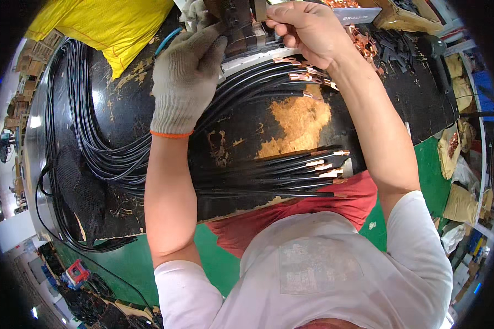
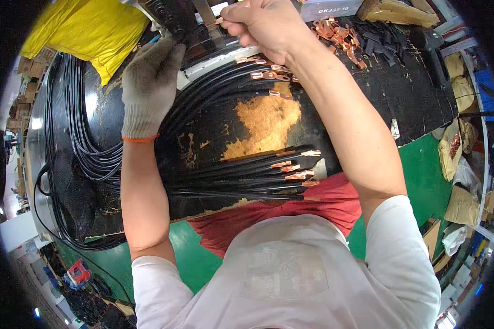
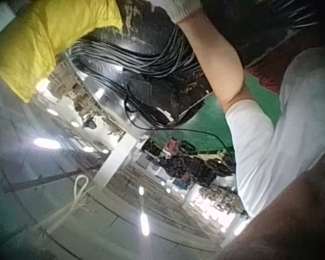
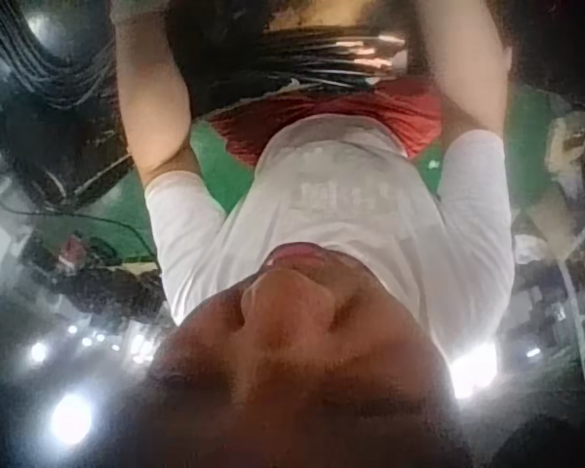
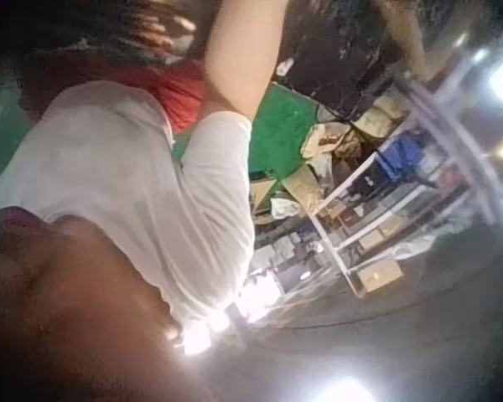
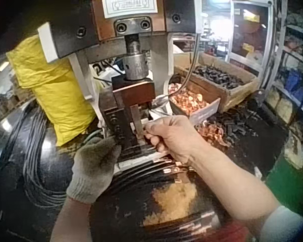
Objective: The person aligns a bundle of stripped cables on the workbench and attaches metal terminal connectors to the ends of the cables, crimping each connector in place using a benchtop crimping machine.
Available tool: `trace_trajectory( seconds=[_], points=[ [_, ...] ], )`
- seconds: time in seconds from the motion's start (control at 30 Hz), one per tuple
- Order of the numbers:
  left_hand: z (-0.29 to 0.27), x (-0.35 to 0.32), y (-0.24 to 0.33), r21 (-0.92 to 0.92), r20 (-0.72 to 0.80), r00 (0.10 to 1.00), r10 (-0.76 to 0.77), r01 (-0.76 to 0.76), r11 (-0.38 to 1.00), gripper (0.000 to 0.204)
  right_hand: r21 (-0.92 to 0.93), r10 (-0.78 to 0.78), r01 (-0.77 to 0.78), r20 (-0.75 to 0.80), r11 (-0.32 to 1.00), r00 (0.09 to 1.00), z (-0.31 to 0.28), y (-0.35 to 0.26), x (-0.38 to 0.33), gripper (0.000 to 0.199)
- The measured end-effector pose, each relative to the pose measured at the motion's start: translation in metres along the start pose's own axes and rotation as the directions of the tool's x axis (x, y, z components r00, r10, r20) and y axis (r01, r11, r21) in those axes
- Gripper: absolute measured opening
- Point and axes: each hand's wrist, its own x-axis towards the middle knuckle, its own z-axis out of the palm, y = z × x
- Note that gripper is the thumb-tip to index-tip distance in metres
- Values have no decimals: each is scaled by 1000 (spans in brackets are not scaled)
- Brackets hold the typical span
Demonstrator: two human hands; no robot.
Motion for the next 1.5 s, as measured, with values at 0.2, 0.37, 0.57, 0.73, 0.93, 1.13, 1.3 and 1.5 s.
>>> trace_trajectory(
  seconds=[0.2, 0.37, 0.57, 0.73, 0.93, 1.13, 1.3, 1.5],
  points=[
    [-3, 0, 4, 13, 32, 999, -40, 39, 999, 21, -1, -35, 35, -2, 999, 999, -2, 7, 4, 20],
    [0, -3, -2, 24, -1, 1000, 3, -3, 1000, 22, 21, -29, 29, 4, 999, 1000, -2, 10, 4, 20],
    [-3, -2, 5, 79, 61, 998, -34, 29, 996, 24, 50, -73, 74, -30, 996, 997, -6, 12, 1, 15],
    [-7, -6, 15, 87, -29, 996, 89, -86, 992, 23, -572, -395, 287, -71, 768, 916, -24, -5, -38, 22],
    [-35, -20, 62, 163, 366, 931, 11, -75, 984, 21, -609, 322, 684, 793, 401, 517, -21, 8, -90, 27],
    [-28, -51, 89, -187, 699, 699, 147, -20, 982, 22, -698, 267, 651, 716, 300, 645, -23, 5, -97, 19],
    [-4, -44, 83, -254, 551, 830, 90, 64, 965, 20, -677, -145, 663, 656, 320, 741, -43, -7, -92, 20],
    [-20, -30, 74, -165, 245, 969, -15, 57, 985, 28, -658, -292, 550, 469, 514, 834, -83, -3, -67, 36]
  ],
)
